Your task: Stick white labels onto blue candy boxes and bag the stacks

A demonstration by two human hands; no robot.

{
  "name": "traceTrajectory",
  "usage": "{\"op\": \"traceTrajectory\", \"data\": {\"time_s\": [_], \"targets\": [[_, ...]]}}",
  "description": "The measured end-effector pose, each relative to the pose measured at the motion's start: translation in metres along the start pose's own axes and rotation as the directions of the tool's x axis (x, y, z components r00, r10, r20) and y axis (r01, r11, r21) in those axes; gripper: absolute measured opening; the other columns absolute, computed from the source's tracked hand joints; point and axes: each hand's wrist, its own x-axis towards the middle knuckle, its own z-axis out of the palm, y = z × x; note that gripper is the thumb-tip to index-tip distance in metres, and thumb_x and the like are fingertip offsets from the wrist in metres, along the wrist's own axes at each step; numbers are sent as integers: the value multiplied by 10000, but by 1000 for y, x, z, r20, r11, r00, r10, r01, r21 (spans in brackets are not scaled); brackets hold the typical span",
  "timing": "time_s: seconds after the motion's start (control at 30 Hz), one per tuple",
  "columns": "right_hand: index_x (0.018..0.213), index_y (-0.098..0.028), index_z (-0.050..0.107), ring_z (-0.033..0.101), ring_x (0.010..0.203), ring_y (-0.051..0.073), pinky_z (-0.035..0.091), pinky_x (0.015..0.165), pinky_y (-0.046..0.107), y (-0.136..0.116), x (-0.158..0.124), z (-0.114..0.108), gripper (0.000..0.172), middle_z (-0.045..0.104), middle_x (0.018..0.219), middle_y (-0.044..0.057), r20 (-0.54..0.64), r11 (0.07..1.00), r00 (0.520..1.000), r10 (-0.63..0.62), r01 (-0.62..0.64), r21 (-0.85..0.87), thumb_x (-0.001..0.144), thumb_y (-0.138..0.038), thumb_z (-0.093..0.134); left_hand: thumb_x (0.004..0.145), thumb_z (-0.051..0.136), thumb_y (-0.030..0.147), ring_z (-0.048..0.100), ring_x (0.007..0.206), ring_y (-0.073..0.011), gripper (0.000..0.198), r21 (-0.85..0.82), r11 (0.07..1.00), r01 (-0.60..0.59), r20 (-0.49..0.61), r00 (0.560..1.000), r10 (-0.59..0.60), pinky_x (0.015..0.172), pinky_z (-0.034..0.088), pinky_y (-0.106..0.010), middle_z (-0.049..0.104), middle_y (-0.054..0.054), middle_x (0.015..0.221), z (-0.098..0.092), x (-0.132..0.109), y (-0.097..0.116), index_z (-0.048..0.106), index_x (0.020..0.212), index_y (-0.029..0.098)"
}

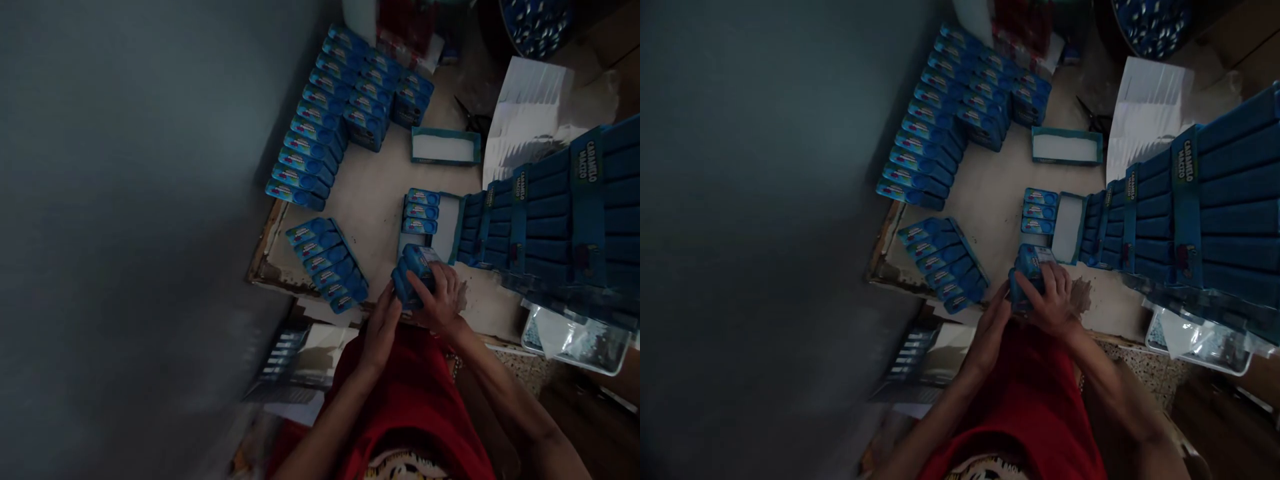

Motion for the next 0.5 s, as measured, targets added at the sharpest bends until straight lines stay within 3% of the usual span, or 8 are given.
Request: {"op": "traceTrajectory", "data": {"time_s": [0.1,0.2,0.27,0.37,0.5], "targets": [[1507,-424,627,483,1428,381,436,1149,579,16,-3,35,585,551,1469,136,-24,998,999,-41,40,-48,932,-330,682,1033,545,604,376,1618,-295,736,83,995,-60,77,996,54,1327,349,-473,443,-127,1712,11,27,-19,420,1658,235],[1532,-436,596,484,1434,380,427,1147,573,24,-2,55,573,568,1459,138,-68,998,996,-52,49,-40,970,-345,658,1025,564,583,455,1542,-330,684,283,944,-170,34,985,167,1300,360,-535,523,-167,1621,8,46,-37,494,1606,227],[1560,-424,566,491,1427,376,429,1143,572,27,-3,57,595,565,1457,152,-93,998,994,-52,48,-39,978,-327,643,1031,563,571,546,1434,-325,618,362,904,-227,32,972,232,1231,441,-527,583,-175,1516,5,53,-43,563,1541,223],[1607,-460,488,481,1443,368,415,1162,574,32,-4,52,696,552,1487,139,-29,997,999,-43,41,-68,962,-240,630,1062,523,546,600,1354,-286,562,335,899,-283,81,959,272,1120,537,-445,586,-165,1458,6,58,-43,564,1520,224],[1601,-475,493,489,1445,370,416,1173,571,38,-1,48,717,568,1480,123,108,995,990,-85,90,-43,950,-213,640,1082,490,522,566,1397,-282,546,348,892,-289,40,955,294,1136,522,-437,568,-176,1466,14,59,-41,539,1524,206]]}}
